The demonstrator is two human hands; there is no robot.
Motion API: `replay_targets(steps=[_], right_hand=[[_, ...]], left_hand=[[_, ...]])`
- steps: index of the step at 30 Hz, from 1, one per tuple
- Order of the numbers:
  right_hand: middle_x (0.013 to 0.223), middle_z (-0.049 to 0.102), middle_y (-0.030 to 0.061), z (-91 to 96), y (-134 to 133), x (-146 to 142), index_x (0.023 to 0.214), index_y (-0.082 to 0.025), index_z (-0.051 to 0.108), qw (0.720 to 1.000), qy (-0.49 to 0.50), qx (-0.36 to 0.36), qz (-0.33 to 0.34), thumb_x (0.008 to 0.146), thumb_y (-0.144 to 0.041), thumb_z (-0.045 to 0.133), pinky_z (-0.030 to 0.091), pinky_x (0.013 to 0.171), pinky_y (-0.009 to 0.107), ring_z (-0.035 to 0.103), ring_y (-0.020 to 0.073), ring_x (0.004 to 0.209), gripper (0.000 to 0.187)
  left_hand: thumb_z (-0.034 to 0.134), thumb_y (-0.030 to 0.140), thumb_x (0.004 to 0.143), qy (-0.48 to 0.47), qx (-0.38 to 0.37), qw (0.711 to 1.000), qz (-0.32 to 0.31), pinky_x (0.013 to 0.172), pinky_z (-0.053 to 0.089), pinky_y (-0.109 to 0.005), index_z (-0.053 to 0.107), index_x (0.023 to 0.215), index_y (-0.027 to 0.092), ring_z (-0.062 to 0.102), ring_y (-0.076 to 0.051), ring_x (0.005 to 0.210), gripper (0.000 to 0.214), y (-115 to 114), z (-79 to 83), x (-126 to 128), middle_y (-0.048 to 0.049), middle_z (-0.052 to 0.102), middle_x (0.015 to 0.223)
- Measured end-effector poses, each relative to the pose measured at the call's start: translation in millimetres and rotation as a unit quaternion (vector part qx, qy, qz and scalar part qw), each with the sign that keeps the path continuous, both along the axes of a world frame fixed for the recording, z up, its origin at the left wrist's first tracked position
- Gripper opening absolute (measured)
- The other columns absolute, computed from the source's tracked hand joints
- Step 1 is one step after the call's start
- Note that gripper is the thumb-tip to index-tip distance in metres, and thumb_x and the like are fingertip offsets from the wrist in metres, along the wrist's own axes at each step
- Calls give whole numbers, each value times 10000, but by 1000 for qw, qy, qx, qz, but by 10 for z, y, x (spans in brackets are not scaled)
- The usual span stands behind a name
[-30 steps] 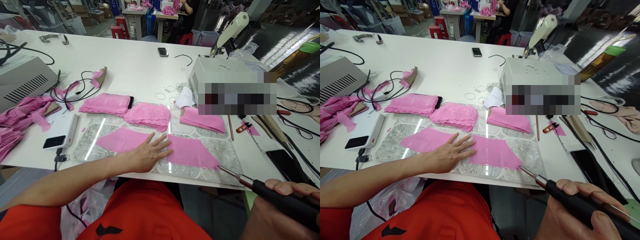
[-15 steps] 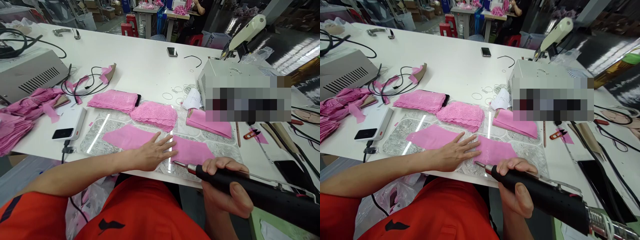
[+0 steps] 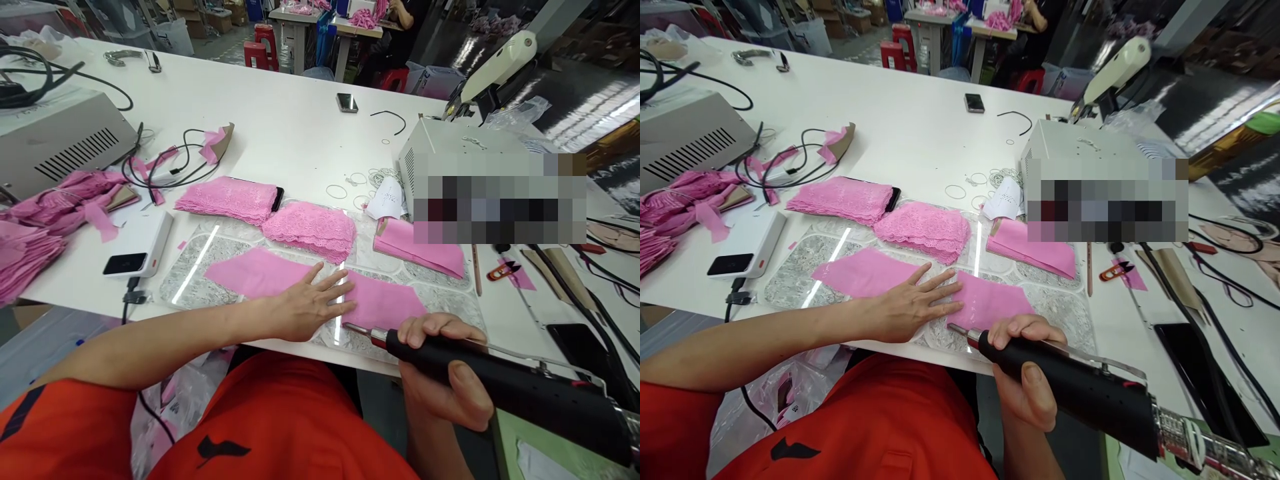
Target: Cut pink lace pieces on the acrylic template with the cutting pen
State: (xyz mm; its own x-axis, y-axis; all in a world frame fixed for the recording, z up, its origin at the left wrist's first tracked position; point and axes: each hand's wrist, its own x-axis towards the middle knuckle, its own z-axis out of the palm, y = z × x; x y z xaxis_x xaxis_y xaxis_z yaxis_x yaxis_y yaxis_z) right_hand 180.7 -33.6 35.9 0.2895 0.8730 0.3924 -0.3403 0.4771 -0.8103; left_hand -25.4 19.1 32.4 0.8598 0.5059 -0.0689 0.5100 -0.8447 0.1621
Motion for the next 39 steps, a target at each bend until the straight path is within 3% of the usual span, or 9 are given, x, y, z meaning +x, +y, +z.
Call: replay_targets(steps=[12,23,39], right_hand=[[731,508,7,26,34,-22,818,-193,601,999,-16,6,-28,665,-277,504,421,463,306,501,113,519,200],[723,502,-3,54,6,4,803,-212,606,999,-14,-7,-40,652,-294,526,419,452,306,489,109,498,189],[721,511,1,12,23,-32,813,-204,604,999,-20,-2,-28,656,-286,504,424,455,310,495,115,506,204]], left_hand=[[476,130,882,-3,10,1000,-2,1127,171,-624,440,1414,186,162,-346,1457,536,-4,-3,-7,-145,301,1539],[520,108,842,-22,35,999,-10,1123,183,-618,464,1396,194,189,-355,1448,563,-8,-10,-30,-155,331,1523],[552,129,844,-31,35,999,-17,1128,162,-622,481,1383,223,192,-350,1449,552,-2,-47,-42,-140,345,1520]])
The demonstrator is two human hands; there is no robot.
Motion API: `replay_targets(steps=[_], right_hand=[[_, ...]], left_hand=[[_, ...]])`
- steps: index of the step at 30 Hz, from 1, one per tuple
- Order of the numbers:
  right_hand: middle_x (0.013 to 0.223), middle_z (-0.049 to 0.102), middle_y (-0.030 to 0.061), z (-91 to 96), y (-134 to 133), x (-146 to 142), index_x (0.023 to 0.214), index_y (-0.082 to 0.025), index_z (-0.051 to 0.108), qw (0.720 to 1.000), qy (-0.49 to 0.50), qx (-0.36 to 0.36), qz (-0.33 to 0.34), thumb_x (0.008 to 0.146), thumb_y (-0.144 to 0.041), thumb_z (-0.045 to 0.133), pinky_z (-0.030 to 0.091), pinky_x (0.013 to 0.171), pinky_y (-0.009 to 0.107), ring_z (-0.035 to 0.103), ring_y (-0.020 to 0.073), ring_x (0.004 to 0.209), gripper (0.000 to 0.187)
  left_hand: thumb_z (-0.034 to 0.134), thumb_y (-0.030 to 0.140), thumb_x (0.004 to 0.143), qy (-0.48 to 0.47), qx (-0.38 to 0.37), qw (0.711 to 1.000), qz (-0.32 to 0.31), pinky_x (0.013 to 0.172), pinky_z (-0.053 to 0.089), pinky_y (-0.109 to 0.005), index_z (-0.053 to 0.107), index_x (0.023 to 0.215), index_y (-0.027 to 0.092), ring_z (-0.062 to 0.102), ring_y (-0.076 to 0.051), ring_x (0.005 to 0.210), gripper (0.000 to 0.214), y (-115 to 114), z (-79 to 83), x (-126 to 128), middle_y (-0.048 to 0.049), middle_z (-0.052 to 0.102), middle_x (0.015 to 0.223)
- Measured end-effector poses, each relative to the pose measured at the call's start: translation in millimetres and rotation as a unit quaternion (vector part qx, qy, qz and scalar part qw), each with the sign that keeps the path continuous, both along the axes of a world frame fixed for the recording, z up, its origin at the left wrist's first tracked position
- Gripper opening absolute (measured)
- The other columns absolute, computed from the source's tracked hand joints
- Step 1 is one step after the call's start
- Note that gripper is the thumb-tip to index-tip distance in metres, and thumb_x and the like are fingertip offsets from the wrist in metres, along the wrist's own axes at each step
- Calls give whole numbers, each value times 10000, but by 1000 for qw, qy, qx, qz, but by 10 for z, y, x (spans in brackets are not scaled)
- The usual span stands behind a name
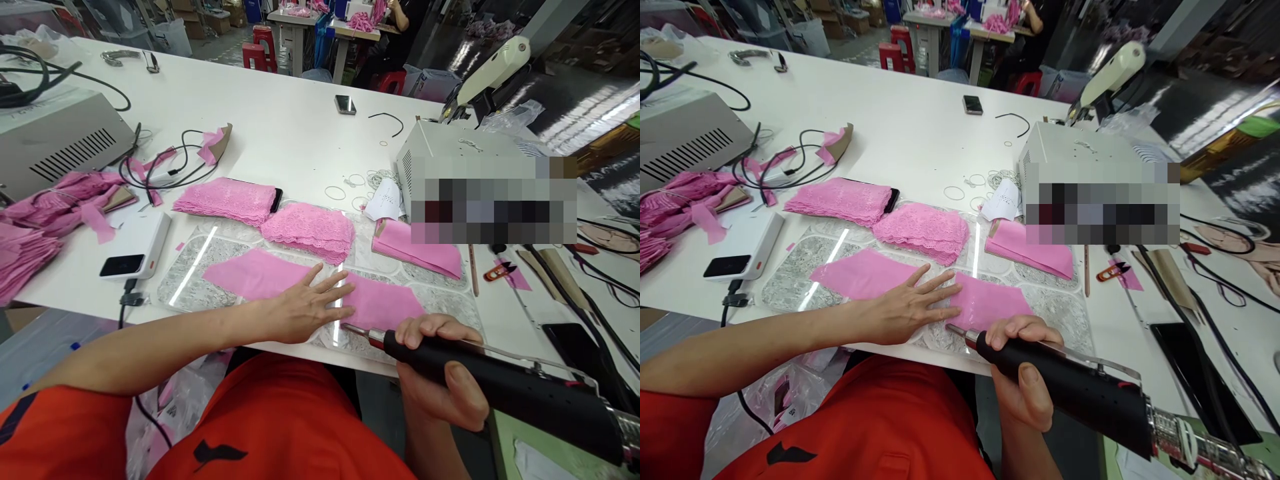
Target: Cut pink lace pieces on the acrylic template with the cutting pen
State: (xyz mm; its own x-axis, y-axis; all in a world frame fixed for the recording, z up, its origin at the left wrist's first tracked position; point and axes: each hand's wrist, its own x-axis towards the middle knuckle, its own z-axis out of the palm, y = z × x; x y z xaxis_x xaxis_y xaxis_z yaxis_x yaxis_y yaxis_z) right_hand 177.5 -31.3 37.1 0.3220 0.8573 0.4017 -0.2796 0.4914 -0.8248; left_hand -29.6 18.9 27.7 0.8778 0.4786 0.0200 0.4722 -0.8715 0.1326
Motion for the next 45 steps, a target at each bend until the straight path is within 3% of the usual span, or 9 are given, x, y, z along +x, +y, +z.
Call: replay_targets(steps=[8,13,16,19,22,26,31,36,45], right_hand=[[752,533,0,0,-52,17,794,-195,581,1000,-18,0,24,706,-240,517,467,515,325,525,120,563,117],[736,550,1,15,-40,15,796,-190,592,1000,-15,2,15,673,-239,519,452,499,321,518,125,550,151],[714,542,-6,43,-29,13,784,-195,601,1000,1,-2,-5,642,-264,507,427,478,317,487,121,522,183],[723,544,-3,59,-28,-18,794,-193,606,1000,18,-5,-3,628,-275,508,420,472,322,483,123,517,210],[741,550,4,51,-21,-111,813,-184,607,999,24,-7,23,635,-279,530,430,482,325,496,125,533,215],[764,542,7,31,17,-293,838,-185,607,998,21,0,62,669,-290,549,450,494,316,510,113,543,208],[775,523,9,35,47,-449,852,-193,605,996,2,2,84,666,-266,504,456,500,309,511,109,560,224],[784,517,14,23,42,-503,865,-190,605,996,-9,1,92,667,-271,504,458,508,319,513,113,565,237],[773,527,15,4,64,-548,850,-181,613,996,-6,-1,91,651,-275,516,458,500,336,514,121,552,240]], left_hand=[[517,132,874,-2,-4,1000,4,1116,191,-629,487,1376,210,194,-353,1447,508,-19,-9,1,-148,344,1518],[457,53,863,16,-27,1000,-2,1109,197,-644,458,1398,184,170,-345,1454,551,2,143,-4,-157,309,1533],[463,13,812,0,-46,999,25,1134,226,-578,452,1399,159,206,-308,1452,605,63,295,-144,-136,319,1533],[424,-12,813,-38,-72,995,57,1141,292,-451,541,1316,149,336,-236,1406,540,93,355,-434,-91,486,1436],[392,-12,835,-64,-89,992,57,1132,311,-419,605,1234,148,417,-215,1357,479,45,282,-760,-76,581,1342],[421,104,917,-72,-84,993,40,1161,225,-487,581,1277,161,352,-258,1397,398,-82,111,-1012,-92,516,1409],[469,361,971,-77,-96,992,35,1187,66,-516,538,1335,240,275,-270,1433,390,-165,-22,-1037,-64,413,1490],[471,416,966,-62,-100,992,41,1183,-15,-517,507,1365,254,237,-265,1447,432,-162,-72,-1040,-58,363,1518],[475,482,951,-69,-84,993,37,1179,-37,-522,500,1369,261,230,-266,1449,474,-173,-100,-1047,-65,369,1514]])
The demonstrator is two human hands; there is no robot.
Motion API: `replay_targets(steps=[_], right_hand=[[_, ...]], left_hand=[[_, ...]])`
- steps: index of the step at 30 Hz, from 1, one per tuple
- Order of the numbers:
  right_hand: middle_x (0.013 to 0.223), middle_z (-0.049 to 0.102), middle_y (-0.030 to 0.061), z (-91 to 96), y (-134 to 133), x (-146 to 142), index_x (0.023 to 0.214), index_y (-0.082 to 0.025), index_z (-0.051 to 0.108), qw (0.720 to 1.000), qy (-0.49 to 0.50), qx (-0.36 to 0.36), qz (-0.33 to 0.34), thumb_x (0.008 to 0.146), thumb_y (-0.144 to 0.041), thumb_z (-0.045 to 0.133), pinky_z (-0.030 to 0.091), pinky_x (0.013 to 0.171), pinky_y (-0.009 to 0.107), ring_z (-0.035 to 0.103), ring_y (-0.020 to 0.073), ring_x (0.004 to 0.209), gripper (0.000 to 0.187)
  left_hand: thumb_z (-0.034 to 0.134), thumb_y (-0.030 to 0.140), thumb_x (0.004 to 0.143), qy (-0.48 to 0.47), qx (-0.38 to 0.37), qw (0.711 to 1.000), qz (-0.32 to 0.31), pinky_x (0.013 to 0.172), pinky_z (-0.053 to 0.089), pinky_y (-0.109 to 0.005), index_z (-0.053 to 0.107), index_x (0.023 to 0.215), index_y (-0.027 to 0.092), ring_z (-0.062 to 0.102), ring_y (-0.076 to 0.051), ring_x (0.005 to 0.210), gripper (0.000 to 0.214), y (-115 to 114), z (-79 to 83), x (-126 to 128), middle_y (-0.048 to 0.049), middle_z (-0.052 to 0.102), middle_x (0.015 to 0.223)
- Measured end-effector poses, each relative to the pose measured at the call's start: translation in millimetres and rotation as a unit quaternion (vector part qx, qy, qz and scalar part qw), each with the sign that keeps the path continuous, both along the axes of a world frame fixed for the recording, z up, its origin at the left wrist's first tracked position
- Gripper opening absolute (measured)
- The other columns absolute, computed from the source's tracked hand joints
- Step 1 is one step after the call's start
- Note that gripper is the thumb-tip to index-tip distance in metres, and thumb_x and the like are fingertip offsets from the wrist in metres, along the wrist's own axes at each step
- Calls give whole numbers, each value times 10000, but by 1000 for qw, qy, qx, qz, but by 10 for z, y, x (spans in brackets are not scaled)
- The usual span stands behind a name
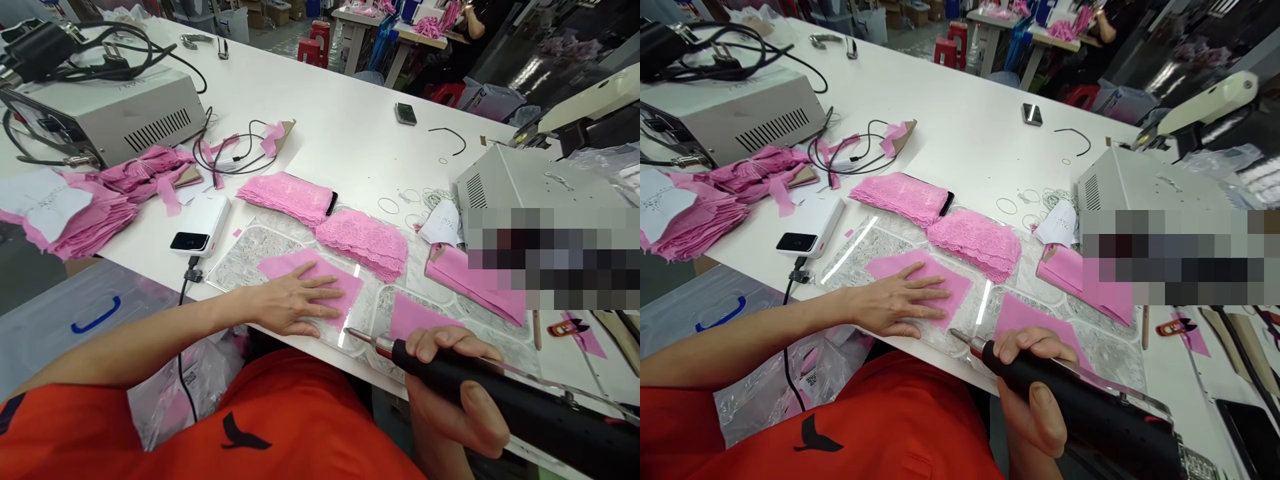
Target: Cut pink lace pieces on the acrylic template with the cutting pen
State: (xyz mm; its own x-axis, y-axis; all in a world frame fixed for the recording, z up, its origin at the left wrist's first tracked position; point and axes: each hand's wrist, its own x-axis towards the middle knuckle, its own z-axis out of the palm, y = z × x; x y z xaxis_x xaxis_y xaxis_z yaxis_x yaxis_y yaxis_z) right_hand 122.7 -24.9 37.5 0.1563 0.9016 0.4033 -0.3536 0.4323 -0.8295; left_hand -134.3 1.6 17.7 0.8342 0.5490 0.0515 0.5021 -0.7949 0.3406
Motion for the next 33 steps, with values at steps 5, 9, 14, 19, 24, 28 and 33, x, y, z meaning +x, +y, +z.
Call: replay_targets(steps=[5,9,14,19,24,28,33], right_hand=[[791,537,11,15,-10,-18,871,-180,610,1000,-2,-5,16,692,-276,538,463,528,332,526,118,580,215],[799,543,14,21,-12,-39,882,-175,608,1000,-4,1,22,701,-269,541,458,536,330,529,119,590,214],[800,541,12,8,0,-62,883,-180,605,1000,-8,1,23,703,-265,533,447,528,326,524,122,596,212],[804,540,4,-1,-2,-74,879,-180,599,999,-13,3,30,717,-254,524,449,543,325,532,117,600,193],[807,536,-2,7,-21,-59,857,-185,588,998,-26,-4,49,726,-229,526,477,553,330,548,119,621,152],[802,540,-1,13,-29,-50,839,-187,582,998,-41,-3,51,730,-222,532,490,553,339,554,126,624,124],[788,548,-2,37,-10,-79,837,-185,589,999,-37,-10,37,710,-226,539,480,545,330,546,122,602,144]], left_hand=[[483,490,944,-16,13,1000,0,1177,-10,-543,512,1358,256,248,-276,1442,476,-5,-12,3,-77,394,1500],[506,485,933,-26,18,999,-2,1174,9,-557,513,1356,260,257,-281,1439,479,-9,-27,0,-82,411,1490],[506,496,930,-27,26,999,-3,1171,0,-562,516,1354,254,263,-288,1435,487,-12,-38,0,-85,407,1493],[492,510,934,-17,29,999,-1,1164,-47,-564,517,1349,266,246,-279,1443,482,-12,-55,1,-81,381,1508],[495,509,932,-19,23,1000,-3,1166,-45,-562,498,1365,268,241,-276,1445,496,-11,-75,-8,-77,389,1504],[530,496,916,-32,22,999,0,1167,21,-573,512,1354,263,273,-288,1432,496,-17,-68,7,-96,416,1486],[524,496,918,-18,6,1000,8,1171,31,-563,511,1355,253,254,-291,1439,501,-11,25,-2,-101,379,1508]])
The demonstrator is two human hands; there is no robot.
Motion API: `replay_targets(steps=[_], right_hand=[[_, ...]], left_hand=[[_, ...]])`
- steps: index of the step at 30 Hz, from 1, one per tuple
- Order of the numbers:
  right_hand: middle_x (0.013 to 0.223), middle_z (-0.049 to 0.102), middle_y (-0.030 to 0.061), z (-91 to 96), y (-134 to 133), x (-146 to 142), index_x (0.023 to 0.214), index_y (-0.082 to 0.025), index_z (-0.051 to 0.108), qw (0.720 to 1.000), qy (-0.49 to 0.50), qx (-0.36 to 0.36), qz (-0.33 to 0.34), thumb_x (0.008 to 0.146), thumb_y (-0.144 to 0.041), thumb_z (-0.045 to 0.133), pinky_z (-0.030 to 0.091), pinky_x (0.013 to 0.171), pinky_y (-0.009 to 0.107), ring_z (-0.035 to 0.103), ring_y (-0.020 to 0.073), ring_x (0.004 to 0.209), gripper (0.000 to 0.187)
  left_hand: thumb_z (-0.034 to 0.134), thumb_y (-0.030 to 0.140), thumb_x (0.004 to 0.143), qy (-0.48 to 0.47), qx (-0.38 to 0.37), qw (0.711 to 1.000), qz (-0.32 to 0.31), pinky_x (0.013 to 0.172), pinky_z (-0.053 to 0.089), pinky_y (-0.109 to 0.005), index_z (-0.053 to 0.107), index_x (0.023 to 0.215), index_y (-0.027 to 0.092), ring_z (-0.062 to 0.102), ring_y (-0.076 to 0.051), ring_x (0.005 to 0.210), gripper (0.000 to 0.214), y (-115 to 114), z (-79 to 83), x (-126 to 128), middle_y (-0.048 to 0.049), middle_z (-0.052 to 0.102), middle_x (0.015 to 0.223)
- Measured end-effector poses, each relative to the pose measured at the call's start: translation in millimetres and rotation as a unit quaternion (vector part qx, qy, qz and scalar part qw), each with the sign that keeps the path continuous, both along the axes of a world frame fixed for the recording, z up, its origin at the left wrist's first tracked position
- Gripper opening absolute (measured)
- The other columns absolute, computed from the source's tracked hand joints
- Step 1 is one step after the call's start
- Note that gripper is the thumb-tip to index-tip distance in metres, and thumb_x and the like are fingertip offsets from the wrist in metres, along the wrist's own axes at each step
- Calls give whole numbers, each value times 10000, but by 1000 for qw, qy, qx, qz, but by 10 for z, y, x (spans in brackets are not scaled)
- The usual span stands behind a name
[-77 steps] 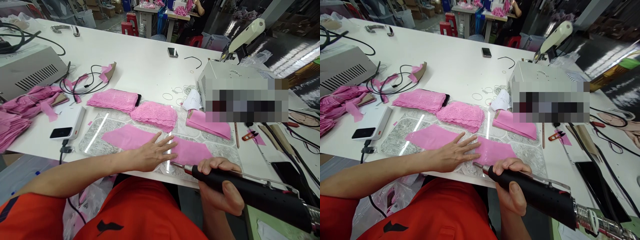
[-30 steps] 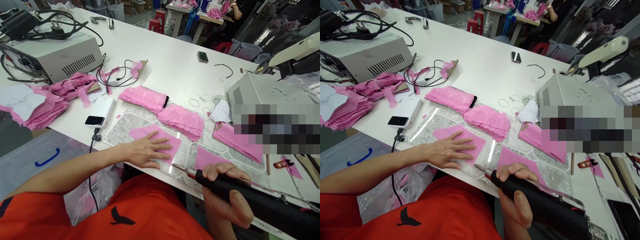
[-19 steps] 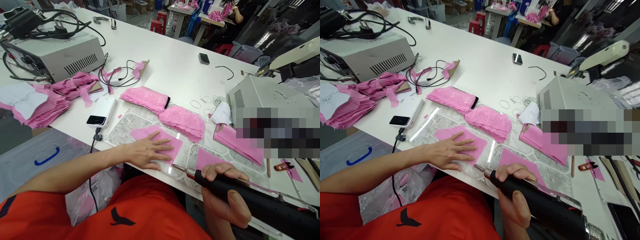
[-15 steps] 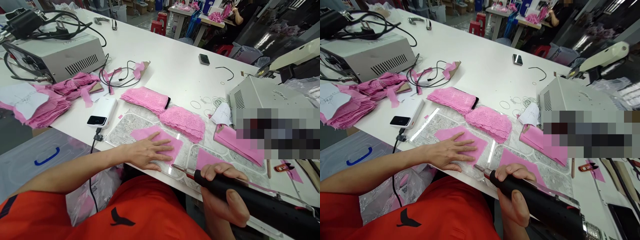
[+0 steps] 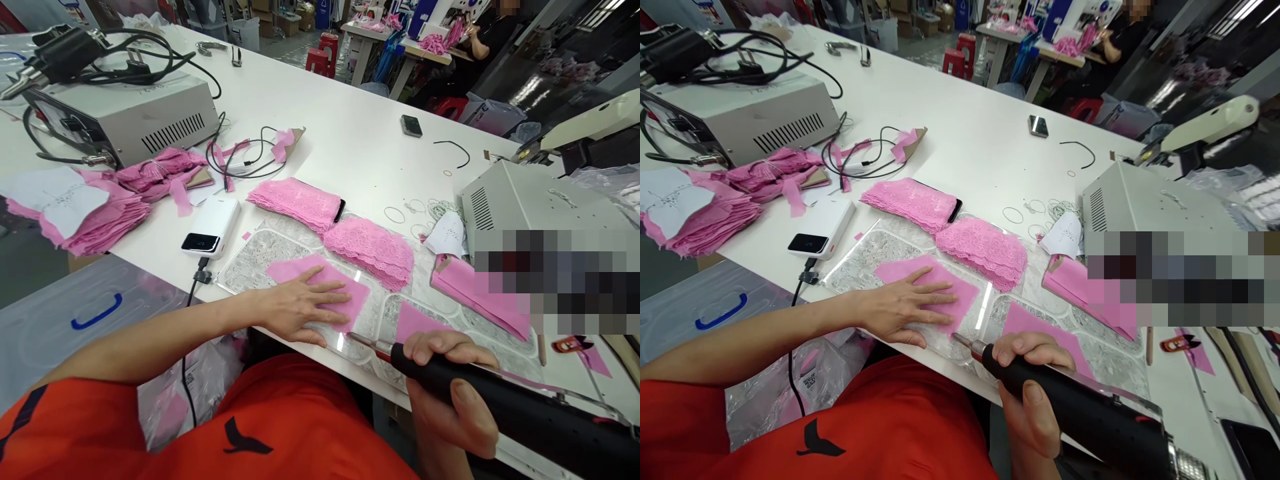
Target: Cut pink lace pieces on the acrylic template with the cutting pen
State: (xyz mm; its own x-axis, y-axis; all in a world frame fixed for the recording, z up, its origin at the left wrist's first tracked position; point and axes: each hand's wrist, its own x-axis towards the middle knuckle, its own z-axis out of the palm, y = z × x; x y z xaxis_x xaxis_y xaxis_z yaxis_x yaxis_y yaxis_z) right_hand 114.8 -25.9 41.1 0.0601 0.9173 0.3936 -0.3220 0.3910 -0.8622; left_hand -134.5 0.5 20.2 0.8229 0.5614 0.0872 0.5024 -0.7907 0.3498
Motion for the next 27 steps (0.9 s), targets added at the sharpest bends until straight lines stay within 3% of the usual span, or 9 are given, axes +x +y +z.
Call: replay_targets(steps=[3,8,14,21,27], right_hand=[[786,561,-3,33,43,-23,851,-182,604,999,21,12,-27,686,-244,538,452,513,314,522,113,562,188],[750,567,-2,131,163,-113,837,-191,623,997,29,-12,-72,628,-272,543,435,521,324,507,127,558,237],[729,573,-13,221,293,-471,926,-212,619,998,32,-43,-34,610,-238,558,446,571,336,513,135,583,323],[748,555,-24,230,396,-996,881,-222,599,998,41,-21,50,643,-213,586,465,615,330,530,120,606,239],[766,540,-31,190,454,-1248,893,-228,594,997,37,-14,69,667,-223,598,479,648,327,539,112,631,226]], left_hand=[[470,427,953,-12,-2,999,36,1175,28,-557,477,1385,239,222,-286,1450,472,24,104,-137,-97,343,1527],[394,171,917,-1,-3,994,107,1146,157,-590,482,1374,191,240,-314,1441,466,32,219,-566,-115,351,1521],[363,-21,785,14,21,986,164,1125,278,-525,559,1301,178,326,-282,1407,587,-28,174,-903,-101,463,1451],[410,-79,669,32,6,984,177,1138,284,-489,580,1291,218,295,-278,1422,710,-41,73,-1055,-83,440,1471],[450,-53,713,46,-3,985,169,1119,284,-514,570,1302,307,287,-299,1424,701,20,3,-1022,-52,384,1511]])
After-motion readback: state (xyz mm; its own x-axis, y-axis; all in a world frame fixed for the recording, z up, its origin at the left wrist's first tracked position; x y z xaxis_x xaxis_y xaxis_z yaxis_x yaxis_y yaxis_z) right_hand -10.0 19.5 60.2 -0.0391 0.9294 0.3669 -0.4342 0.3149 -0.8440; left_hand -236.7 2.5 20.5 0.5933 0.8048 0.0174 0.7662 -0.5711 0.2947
